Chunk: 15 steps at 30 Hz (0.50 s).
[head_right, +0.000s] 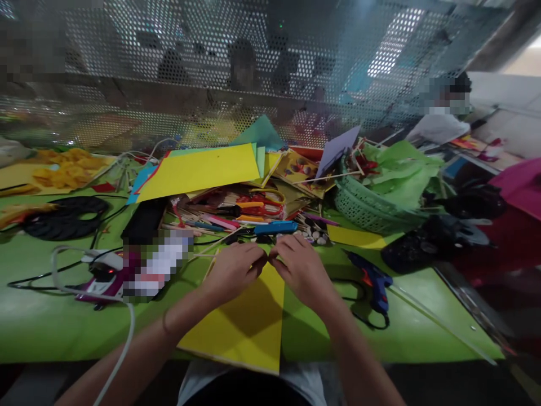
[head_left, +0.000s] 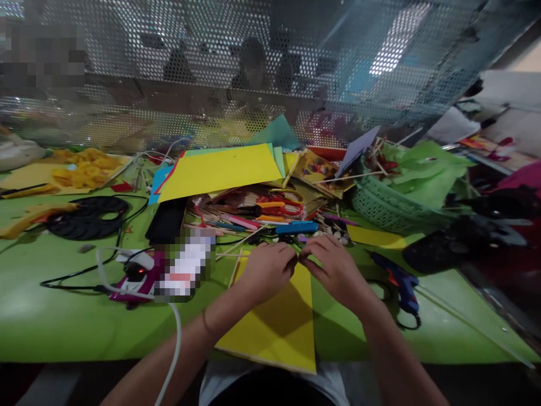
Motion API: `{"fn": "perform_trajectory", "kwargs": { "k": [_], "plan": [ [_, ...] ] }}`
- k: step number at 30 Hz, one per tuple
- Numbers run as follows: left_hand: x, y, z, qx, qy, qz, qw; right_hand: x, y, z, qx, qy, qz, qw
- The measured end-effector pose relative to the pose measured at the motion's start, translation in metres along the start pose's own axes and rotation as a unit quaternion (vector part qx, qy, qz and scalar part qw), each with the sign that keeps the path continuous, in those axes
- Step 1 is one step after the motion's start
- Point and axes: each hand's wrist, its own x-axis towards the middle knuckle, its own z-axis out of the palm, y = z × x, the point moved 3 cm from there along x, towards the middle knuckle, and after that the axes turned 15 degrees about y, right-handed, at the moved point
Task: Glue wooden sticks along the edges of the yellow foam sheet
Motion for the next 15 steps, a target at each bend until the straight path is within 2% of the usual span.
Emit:
{"fn": "perform_trajectory", "kwargs": {
  "k": [3,6,10,13,15],
  "plan": [
    [0.001,-0.005,-0.010,-0.058,0.032,-0.043,0.997,0.004,0.019,-0.012,0.035,0.071,0.038,0.996],
    [0.004,-0.014,-0.023,-0.131,0.078,-0.099,0.983,0.013,0.040,-0.023,0.000,0.117,0.073,0.990],
    [0.006,-0.025,-0.036,-0.212,0.134,-0.153,0.956,0.044,0.048,-0.007,-0.044,0.053,0.056,0.996],
    [0.006,-0.035,-0.041,-0.260,0.163,-0.182,0.934,0.074,0.041,0.027,-0.092,-0.014,0.024,0.995],
    [0.006,-0.043,-0.047,-0.280,0.185,-0.206,0.919,0.093,0.034,0.053,-0.091,-0.032,0.011,0.995]
  ]
}}
